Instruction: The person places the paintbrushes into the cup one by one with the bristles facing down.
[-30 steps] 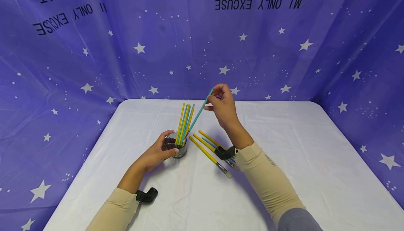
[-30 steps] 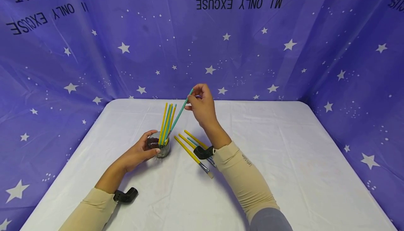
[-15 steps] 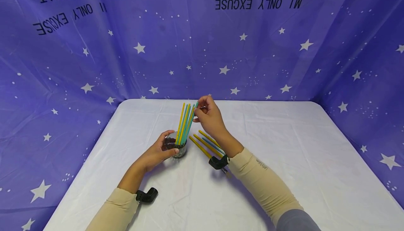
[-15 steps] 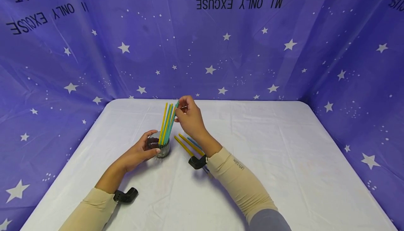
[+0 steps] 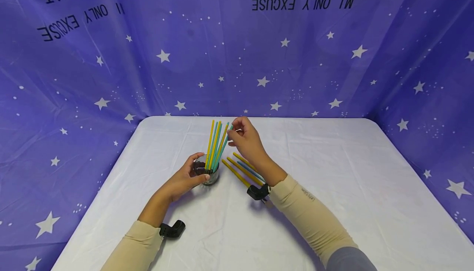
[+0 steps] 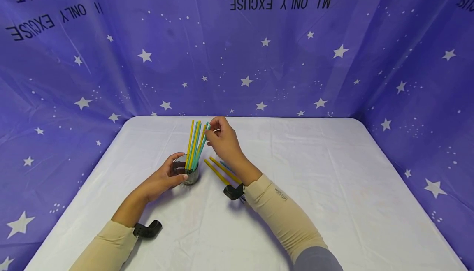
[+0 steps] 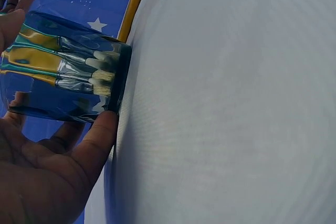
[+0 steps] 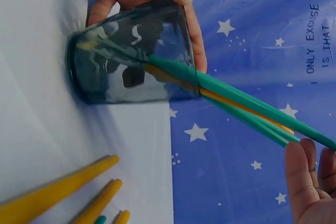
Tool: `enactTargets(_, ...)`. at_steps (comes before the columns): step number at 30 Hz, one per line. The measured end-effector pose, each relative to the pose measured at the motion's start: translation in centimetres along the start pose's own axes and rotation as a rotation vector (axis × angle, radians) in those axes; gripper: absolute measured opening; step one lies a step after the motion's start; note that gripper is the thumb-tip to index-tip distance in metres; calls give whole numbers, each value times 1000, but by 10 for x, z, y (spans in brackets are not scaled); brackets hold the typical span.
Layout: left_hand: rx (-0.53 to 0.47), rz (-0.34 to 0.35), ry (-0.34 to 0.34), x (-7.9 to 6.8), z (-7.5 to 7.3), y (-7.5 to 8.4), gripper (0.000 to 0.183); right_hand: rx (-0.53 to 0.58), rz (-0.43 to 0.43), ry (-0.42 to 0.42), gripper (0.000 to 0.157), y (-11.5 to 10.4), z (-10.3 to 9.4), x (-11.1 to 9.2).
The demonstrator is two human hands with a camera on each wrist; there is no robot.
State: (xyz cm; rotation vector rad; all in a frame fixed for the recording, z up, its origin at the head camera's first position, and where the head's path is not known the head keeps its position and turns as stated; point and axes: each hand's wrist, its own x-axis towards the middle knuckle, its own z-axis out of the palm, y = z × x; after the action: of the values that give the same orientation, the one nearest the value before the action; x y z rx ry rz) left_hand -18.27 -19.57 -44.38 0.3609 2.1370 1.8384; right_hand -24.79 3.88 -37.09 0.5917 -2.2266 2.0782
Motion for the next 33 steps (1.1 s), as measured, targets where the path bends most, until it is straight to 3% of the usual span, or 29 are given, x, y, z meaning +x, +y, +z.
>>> enactTargets(10, 16, -5, 1, 0, -1, -1, 82, 45, 110, 43, 14, 14, -21, 10)
enactTargets(17, 16, -3, -3, 0, -2, -2, 82, 61, 339, -52, 13, 37, -30, 17)
enactTargets(21, 10, -2, -4, 0, -2, -2, 83, -7, 409, -113, 14, 52, -32, 22)
enactTargets(28, 7, -2, -6, 0, -2, -3, 83, -75, 461, -106, 15, 69, -33, 28)
enactTargets(33, 6, -7, -4, 1, -3, -3, 83, -173, 504, -163, 18, 75, -35, 32)
